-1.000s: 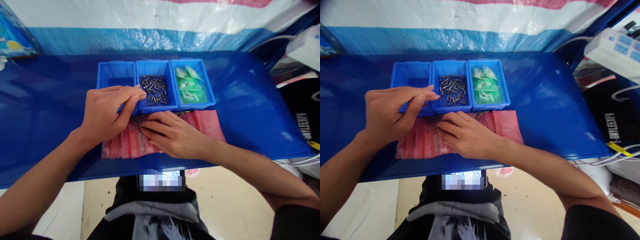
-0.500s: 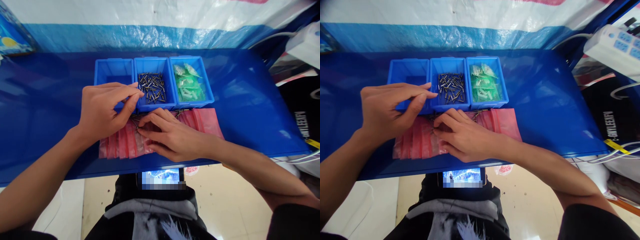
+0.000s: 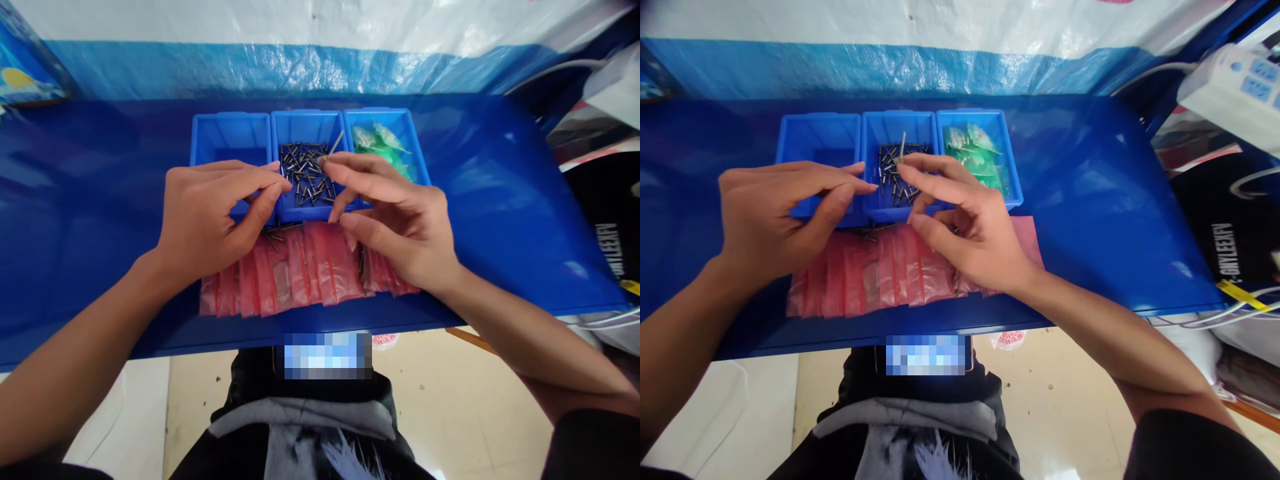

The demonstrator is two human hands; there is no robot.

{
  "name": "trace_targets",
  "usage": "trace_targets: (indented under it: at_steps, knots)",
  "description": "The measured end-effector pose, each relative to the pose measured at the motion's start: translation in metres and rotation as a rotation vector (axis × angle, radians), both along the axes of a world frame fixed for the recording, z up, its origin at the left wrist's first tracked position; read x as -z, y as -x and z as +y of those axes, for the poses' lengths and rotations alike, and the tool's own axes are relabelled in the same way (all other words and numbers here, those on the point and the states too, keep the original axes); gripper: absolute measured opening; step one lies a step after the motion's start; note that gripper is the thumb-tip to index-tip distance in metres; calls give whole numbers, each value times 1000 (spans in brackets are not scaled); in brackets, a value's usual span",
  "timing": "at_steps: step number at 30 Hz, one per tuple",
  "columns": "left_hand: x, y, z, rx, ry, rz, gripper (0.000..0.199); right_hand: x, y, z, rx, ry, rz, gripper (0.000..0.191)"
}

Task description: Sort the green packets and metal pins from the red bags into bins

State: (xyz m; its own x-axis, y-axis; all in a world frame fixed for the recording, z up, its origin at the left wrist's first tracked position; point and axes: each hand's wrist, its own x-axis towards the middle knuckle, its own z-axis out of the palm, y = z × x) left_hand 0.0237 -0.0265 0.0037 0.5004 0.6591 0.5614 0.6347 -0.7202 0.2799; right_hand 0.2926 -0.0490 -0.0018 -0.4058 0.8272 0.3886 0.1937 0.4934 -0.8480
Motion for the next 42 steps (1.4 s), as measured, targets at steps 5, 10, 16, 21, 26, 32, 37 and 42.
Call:
trace_targets:
  at_steps: [5, 10, 16, 21, 26, 32, 37, 42]
  knots:
    - [0, 0, 2, 26, -45, -1, 20, -5, -1, 0, -44, -79, -52, 54]
    - [2, 0, 2, 36, -47, 0, 19, 4, 6, -6, -175, -653, -403, 29]
    - [4, 0, 2, 34, -76, -15, 17, 21, 19, -16, -213, -720, -724, 52]
    - [3, 0, 2, 38, -78, -7, 16, 24, 21, -15, -281, -667, -695, 58]
    - [5, 0, 3, 35, -83, -16, 16, 26, 19, -12, -274, -659, -622, 44]
    - [8, 1, 8, 78, -142, -50, 14, 26, 21, -13, -159, -711, -632, 28]
    - [7, 2, 7, 68, -146, -29, 14, 25, 21, -12, -237, -765, -666, 27]
    - [8, 1, 8, 63, -142, -21, 14, 24, 21, -10, -251, -786, -567, 22]
